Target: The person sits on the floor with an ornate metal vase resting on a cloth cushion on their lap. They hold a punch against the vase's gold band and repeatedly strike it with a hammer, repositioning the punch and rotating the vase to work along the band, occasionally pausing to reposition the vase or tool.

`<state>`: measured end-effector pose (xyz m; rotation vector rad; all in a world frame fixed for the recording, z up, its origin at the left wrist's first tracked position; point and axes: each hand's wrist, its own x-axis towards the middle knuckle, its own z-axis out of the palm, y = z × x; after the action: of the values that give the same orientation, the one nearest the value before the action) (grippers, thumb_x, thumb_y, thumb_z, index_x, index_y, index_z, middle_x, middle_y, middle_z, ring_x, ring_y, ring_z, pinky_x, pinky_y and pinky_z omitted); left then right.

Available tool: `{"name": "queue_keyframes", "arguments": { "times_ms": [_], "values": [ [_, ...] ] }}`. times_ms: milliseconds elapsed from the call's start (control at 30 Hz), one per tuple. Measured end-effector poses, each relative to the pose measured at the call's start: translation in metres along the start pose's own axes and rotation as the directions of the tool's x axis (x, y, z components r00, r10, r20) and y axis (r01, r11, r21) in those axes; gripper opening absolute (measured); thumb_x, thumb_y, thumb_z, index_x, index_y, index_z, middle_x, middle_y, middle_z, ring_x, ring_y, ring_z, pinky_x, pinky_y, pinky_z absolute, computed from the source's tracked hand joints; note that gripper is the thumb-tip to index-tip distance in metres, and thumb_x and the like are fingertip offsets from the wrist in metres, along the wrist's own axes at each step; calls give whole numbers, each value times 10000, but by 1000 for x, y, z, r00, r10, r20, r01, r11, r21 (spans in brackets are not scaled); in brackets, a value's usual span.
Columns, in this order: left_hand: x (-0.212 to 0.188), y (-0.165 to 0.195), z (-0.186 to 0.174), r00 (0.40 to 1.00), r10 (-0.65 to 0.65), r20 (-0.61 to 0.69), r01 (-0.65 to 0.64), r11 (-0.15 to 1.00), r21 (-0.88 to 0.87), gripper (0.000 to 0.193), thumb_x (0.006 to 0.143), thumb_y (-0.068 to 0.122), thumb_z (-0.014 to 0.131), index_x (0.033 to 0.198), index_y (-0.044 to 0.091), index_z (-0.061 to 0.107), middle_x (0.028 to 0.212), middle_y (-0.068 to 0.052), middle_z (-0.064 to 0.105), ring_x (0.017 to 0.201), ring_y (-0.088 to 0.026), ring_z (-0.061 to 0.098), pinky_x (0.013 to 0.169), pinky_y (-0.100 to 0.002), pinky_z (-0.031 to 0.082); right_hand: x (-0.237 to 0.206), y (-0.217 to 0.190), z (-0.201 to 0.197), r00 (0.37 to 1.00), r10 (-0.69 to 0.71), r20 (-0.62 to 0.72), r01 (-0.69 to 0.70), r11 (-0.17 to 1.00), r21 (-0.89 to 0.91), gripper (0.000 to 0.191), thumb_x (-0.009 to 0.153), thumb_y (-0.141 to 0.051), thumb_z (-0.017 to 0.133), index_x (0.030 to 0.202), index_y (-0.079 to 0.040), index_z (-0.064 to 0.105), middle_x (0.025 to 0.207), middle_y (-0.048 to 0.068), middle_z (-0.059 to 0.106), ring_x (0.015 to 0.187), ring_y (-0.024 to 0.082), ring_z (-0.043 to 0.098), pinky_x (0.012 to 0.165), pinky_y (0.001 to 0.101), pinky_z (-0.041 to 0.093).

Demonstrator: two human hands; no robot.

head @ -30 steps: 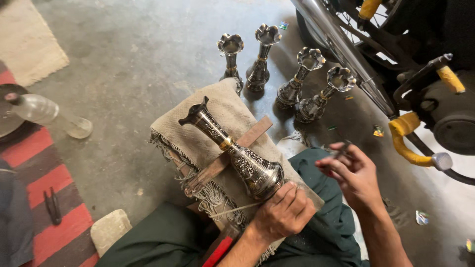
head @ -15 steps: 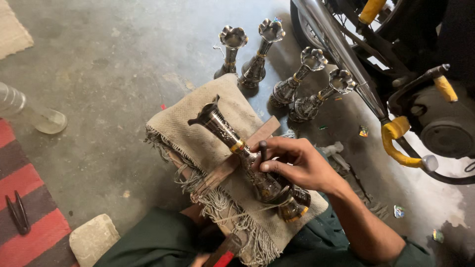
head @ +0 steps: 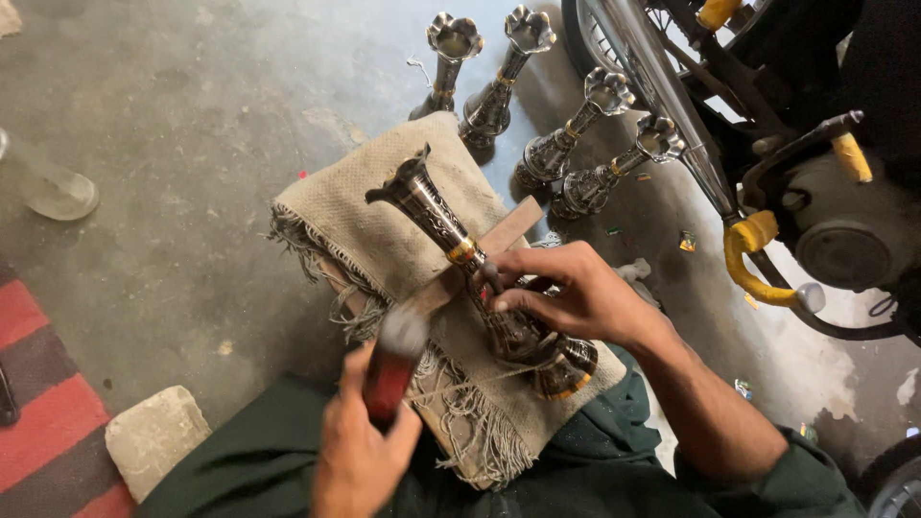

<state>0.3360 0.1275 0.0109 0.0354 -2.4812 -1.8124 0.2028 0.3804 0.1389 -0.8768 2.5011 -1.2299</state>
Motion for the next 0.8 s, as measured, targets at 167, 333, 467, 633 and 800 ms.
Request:
{"name": "queue_keyframes", "arguments": {
  "times_ms": [167, 333, 467, 633, 800],
  "values": [
    [52, 67, -37, 984, 178, 17, -178, 967, 181, 739, 740, 5, 693, 1436, 106, 467, 1231, -241, 677, 1113, -446, 667, 904, -482, 532, 3, 5, -3, 998, -56, 28, 56, 998, 5, 334, 903, -94, 782, 1212, -19, 680, 947, 87, 786, 854, 132, 761, 760, 298, 585],
    [73, 94, -50, 999, 0, 36, -14, 925, 379, 792, 757, 24, 708, 1474, 243, 453, 1117, -166, 688, 1025, -384, 688, 859, -492, 527, 4, 5, -2, 998, -65, 21, 66, 998, -7, 322, 895, -88, 788, 1190, -9, 686, 920, 93, 785, 841, 134, 764, 747, 299, 584],
    [80, 95, -51, 984, 136, 111, -172, 868, 465, 825, 787, 13, 721, 1528, 220, 423, 1063, -141, 660, 996, -345, 683, 862, -499, 511, 5, 4, -3, 997, -71, 34, 70, 997, 10, 299, 902, -84, 785, 1176, -14, 689, 933, 97, 791, 848, 146, 771, 743, 303, 590],
    [84, 91, -52, 925, 374, 71, -367, 828, 424, 835, 732, -35, 737, 1488, 164, 443, 1170, -172, 633, 1108, -383, 635, 970, -497, 499, 6, 4, -3, 990, -142, 18, 142, 990, 0, 302, 892, -84, 793, 1169, -14, 693, 971, 113, 780, 857, 166, 783, 734, 304, 593],
    [86, 96, -54, 918, 397, 7, -374, 857, 353, 817, 731, -42, 730, 1474, 161, 457, 1236, -153, 631, 1141, -385, 629, 995, -463, 502, 6, 3, -4, 993, -115, 36, 114, 993, 30, 280, 901, -77, 780, 1162, -10, 701, 962, 109, 783, 858, 174, 792, 744, 306, 595]
  ]
}}
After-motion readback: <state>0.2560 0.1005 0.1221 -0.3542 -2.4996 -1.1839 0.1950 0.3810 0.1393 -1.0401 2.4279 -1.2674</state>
